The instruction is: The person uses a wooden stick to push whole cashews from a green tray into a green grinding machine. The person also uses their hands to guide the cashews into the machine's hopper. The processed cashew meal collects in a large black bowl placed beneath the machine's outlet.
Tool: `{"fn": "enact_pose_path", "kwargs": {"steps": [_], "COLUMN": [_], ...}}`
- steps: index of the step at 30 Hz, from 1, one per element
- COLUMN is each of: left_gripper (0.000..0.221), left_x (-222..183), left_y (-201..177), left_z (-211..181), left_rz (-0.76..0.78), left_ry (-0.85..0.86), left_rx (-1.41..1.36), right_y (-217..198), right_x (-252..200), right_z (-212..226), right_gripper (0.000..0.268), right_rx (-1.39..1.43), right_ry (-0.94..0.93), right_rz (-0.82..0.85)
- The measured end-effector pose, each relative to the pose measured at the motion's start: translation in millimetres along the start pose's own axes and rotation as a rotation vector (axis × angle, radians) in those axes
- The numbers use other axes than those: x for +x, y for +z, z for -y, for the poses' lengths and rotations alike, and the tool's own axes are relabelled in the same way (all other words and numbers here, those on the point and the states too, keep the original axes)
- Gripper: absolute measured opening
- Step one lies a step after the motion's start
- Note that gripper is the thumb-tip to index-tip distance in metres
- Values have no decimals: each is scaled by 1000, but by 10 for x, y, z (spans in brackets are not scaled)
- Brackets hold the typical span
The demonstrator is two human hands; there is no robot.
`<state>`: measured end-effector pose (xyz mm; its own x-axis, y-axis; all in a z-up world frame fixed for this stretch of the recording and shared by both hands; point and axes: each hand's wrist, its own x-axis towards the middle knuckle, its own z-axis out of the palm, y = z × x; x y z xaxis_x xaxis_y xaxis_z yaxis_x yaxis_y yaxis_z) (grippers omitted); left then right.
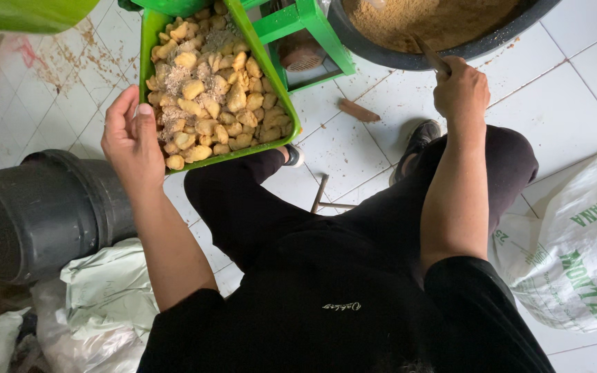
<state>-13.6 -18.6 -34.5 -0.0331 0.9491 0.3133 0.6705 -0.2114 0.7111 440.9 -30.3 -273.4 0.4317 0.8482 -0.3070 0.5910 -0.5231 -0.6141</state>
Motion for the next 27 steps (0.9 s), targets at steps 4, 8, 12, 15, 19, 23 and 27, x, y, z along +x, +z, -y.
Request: {"fn": "enact_pose_path", "kwargs": {"steps": [4, 8, 12, 15, 19, 23, 27], "left_gripper": [36, 35, 35, 29, 21, 22, 23], "left_x": [5, -10, -3, 89, 481, 1031, 1339], "left_y": [3, 16, 18, -6, -16, 268, 488], "left_z": [19, 16, 15, -29, -147, -63, 135], "left_rz": [-6, -13, -25, -37, 41, 118, -17], "left_ry": [3, -15, -48, 20, 410, 659, 933], "left_rx": [-12, -44, -6, -53, 515, 831, 938], "right_y": [-22, -5, 43, 72, 83, 103, 109], "right_x": [-15, -17, 0, -12, 28, 58, 63], "right_z": [21, -26, -84, -144, -180, -210, -238], "right_gripper": [27, 26, 27, 27, 28, 29, 30], "right_rx": [3, 18, 40, 33, 36, 30, 28], "right_ry": [6, 2, -50, -61, -69, -100, -90], "right_rz": [9, -1, -59, -75, -84, -104, -104]}}
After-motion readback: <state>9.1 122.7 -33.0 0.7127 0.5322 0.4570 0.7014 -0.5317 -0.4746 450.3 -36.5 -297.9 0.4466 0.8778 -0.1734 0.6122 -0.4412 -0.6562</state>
